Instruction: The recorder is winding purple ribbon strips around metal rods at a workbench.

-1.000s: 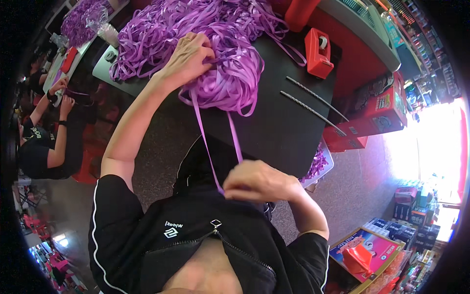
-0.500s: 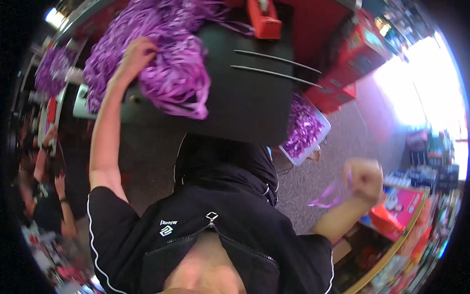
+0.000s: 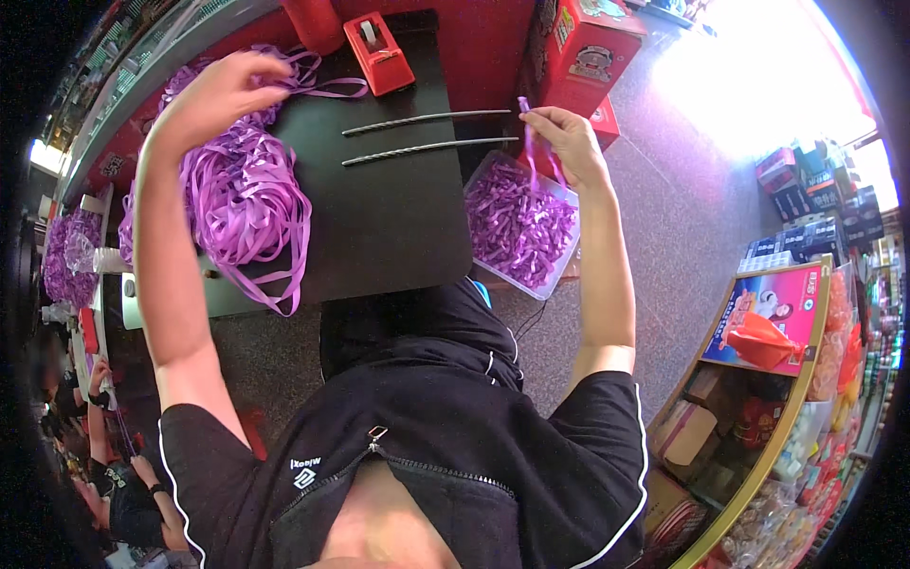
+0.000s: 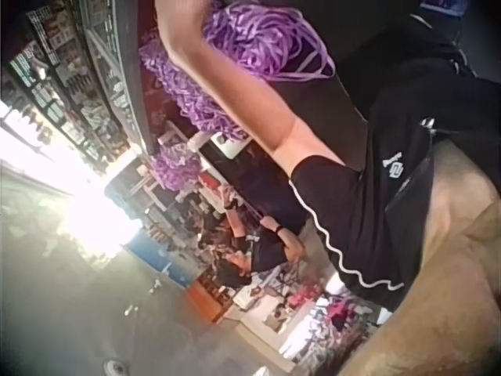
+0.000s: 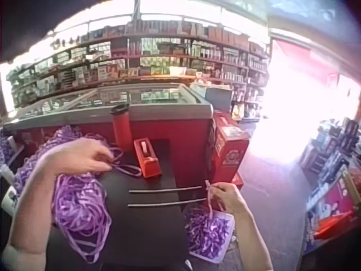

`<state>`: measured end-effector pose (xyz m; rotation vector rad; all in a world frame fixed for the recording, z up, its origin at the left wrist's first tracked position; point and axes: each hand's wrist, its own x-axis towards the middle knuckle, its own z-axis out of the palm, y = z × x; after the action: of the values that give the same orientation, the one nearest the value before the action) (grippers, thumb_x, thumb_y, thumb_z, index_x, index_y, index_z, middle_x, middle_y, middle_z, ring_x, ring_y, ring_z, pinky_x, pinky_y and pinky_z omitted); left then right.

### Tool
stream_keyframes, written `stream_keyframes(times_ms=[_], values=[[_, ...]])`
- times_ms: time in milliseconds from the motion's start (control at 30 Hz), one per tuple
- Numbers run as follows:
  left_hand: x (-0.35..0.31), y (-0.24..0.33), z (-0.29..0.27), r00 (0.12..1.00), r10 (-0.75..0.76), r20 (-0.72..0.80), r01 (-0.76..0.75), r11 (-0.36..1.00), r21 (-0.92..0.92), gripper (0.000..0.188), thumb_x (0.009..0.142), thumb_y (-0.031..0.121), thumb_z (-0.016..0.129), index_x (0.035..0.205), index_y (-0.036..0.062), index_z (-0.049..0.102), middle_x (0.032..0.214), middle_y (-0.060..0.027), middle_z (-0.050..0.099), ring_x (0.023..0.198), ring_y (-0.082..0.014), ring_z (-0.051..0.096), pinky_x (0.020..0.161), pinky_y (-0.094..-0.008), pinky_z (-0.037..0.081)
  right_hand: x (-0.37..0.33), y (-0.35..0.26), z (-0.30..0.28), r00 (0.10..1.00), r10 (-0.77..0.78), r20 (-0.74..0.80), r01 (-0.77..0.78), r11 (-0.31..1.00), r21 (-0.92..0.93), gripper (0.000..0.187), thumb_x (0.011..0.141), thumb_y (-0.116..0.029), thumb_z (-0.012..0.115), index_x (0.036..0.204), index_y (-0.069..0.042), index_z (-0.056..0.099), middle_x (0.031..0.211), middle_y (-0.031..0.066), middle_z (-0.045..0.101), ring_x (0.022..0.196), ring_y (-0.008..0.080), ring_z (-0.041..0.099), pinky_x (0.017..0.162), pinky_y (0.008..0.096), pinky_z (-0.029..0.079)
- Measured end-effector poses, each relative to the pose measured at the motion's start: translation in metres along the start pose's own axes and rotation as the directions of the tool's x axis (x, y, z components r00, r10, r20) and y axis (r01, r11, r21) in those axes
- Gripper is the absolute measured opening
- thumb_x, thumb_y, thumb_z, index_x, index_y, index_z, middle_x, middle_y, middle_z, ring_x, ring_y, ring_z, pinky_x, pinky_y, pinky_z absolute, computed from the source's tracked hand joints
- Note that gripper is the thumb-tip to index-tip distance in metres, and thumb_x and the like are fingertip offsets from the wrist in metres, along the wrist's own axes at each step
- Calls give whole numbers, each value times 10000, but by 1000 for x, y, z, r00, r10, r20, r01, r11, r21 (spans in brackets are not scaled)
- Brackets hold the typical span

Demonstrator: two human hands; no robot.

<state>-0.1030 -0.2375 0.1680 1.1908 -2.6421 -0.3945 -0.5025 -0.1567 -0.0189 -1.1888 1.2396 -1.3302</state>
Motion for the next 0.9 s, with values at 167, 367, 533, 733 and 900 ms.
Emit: stream_keyframes(times_ms=[167,367,533,733,900], values=[[80,50,37,968,171,185,-179,983,28,239,769,152,614,935,-14,661,769,-111,667,718,-175,631,657,-316,482,18,24,18,993,2,122,-20,989,144,218,890,-150,634,979,48,655,736,5,603,661,52,526,622,184,413],[125,79,131,994,110,-19,-111,960,-256,223,790,133,630,973,19,685,920,-150,692,844,-209,672,766,-315,514,22,45,29,992,44,117,-68,974,215,237,881,-189,645,963,31,668,731,-8,593,647,42,518,593,169,392],[137,82,166,994,105,-17,-101,882,-461,242,845,171,616,1037,37,678,979,-136,689,919,-213,659,831,-316,499,19,45,35,995,-13,95,-12,964,265,229,883,-190,642,953,26,671,731,-12,584,658,42,509,597,179,384],[147,81,187,960,74,-268,-199,857,-476,235,879,188,612,1044,35,679,902,-86,691,821,-118,617,752,-275,477,16,44,19,980,-133,-145,181,900,397,180,878,-149,643,936,19,674,747,0,613,686,59,533,628,197,410],[146,74,202,966,-37,-256,-126,797,-591,191,882,157,623,1016,40,692,860,-30,688,780,-64,589,699,-228,465,20,42,26,995,73,61,-83,980,179,238,835,-219,696,920,4,699,772,17,641,716,67,558,667,209,433]])
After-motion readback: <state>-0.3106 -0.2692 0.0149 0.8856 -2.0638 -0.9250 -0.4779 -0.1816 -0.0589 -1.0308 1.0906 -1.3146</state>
